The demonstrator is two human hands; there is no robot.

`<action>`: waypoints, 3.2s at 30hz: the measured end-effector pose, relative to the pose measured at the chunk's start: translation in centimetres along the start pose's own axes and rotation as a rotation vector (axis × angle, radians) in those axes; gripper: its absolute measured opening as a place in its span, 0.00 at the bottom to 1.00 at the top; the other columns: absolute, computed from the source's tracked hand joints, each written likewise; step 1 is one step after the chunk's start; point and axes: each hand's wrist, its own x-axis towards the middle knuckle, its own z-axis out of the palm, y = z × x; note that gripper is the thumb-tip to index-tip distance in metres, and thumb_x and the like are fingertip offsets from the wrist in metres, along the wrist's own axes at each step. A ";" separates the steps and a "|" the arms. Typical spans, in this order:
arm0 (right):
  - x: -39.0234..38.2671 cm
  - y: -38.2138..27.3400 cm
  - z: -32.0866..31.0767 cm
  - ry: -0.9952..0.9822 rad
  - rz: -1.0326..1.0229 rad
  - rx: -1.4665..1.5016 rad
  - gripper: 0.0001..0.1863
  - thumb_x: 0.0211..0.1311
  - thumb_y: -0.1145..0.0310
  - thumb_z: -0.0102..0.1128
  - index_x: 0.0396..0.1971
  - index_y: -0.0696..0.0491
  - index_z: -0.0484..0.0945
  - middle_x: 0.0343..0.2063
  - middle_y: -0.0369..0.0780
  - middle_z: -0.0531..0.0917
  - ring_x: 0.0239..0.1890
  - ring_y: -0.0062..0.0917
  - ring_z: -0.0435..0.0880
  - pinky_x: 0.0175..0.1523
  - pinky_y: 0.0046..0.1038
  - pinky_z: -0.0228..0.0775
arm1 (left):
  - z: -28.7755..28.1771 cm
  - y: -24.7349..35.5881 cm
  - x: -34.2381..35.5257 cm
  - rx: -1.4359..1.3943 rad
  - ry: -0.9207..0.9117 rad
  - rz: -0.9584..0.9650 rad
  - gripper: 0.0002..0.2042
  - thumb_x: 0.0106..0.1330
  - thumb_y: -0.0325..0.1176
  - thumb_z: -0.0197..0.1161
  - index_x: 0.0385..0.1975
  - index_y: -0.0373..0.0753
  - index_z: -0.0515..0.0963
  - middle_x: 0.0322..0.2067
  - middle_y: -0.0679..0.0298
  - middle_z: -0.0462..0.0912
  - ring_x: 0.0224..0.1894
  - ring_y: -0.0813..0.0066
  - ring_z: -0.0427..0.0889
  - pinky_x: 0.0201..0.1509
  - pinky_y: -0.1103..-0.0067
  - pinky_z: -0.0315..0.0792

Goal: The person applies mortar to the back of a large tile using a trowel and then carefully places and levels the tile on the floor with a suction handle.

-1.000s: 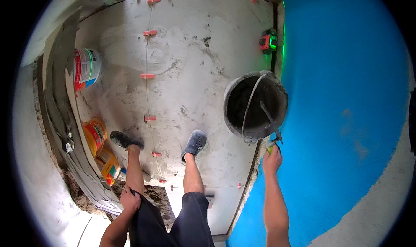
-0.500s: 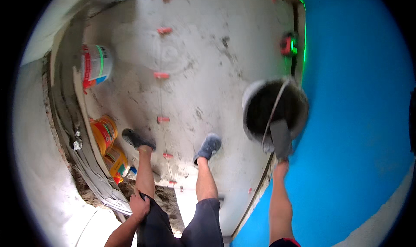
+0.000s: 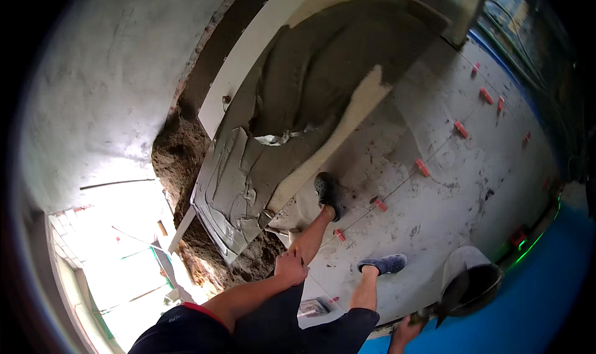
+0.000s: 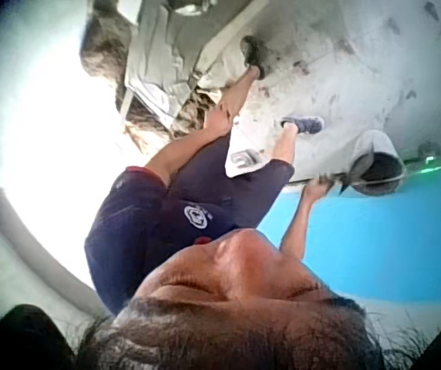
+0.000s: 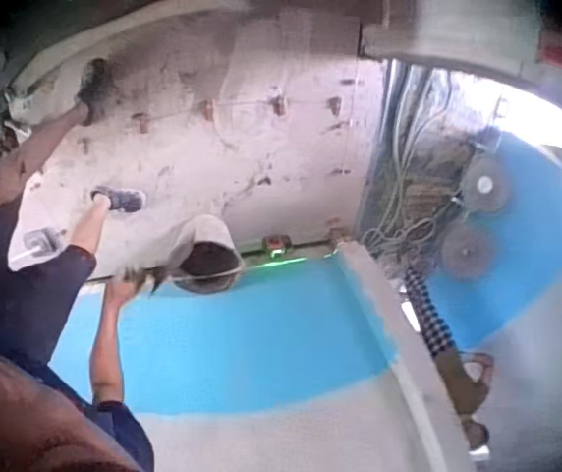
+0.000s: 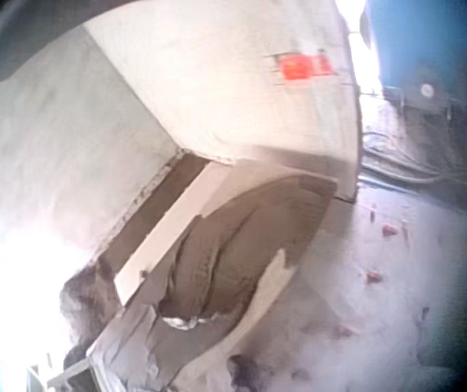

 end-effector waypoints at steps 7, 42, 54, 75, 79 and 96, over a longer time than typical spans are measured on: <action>5.1 -36.5 17.3 -0.570 -0.259 -0.018 0.24 0.60 0.54 0.57 0.42 0.61 0.69 0.33 0.56 0.78 0.38 0.52 0.77 0.41 0.44 0.68 | -5.1 0.9 4.2 -0.196 -0.033 0.117 0.33 0.55 0.39 0.54 0.61 0.29 0.58 0.53 0.40 0.70 0.49 0.47 0.75 0.51 0.57 0.68; 26.2 -44.3 14.6 -0.335 -0.207 0.171 0.17 0.68 0.50 0.48 0.31 0.49 0.67 0.12 0.31 0.65 0.10 0.14 0.63 0.14 0.20 0.56 | -5.8 -2.3 5.1 -0.607 0.057 0.078 0.30 0.50 0.36 0.57 0.55 0.31 0.65 0.49 0.43 0.70 0.56 0.44 0.66 0.59 0.58 0.62; 14.3 -40.6 22.2 -0.928 -0.498 -0.505 0.30 0.62 0.40 0.47 0.40 0.57 0.71 0.19 0.46 0.78 0.23 0.36 0.79 0.30 0.37 0.69 | 3.8 2.2 0.9 -0.698 0.088 -0.131 0.30 0.49 0.32 0.57 0.56 0.31 0.63 0.45 0.46 0.68 0.50 0.47 0.68 0.53 0.60 0.66; 0.2 -34.5 27.8 -1.073 -1.077 -0.804 0.22 0.65 0.48 0.48 0.39 0.54 0.69 0.22 0.54 0.79 0.29 0.53 0.78 0.31 0.47 0.68 | 10.3 6.1 -2.0 -1.031 0.202 -0.353 0.30 0.49 0.34 0.58 0.55 0.33 0.64 0.43 0.47 0.69 0.47 0.49 0.70 0.48 0.61 0.67; -0.2 -34.7 26.4 -1.198 -0.968 -0.890 0.23 0.64 0.46 0.47 0.41 0.54 0.69 0.23 0.53 0.79 0.30 0.53 0.78 0.32 0.48 0.68 | 10.2 6.1 -1.9 -1.062 0.211 -0.361 0.31 0.49 0.35 0.58 0.56 0.33 0.63 0.44 0.47 0.69 0.48 0.49 0.70 0.49 0.61 0.67; -3.4 -31.6 30.0 -1.101 -1.045 -0.593 0.25 0.64 0.44 0.48 0.40 0.55 0.72 0.23 0.49 0.81 0.27 0.46 0.80 0.32 0.41 0.70 | 10.2 6.0 -2.4 -1.081 0.189 -0.381 0.32 0.49 0.36 0.59 0.57 0.33 0.62 0.46 0.47 0.68 0.50 0.49 0.69 0.51 0.61 0.67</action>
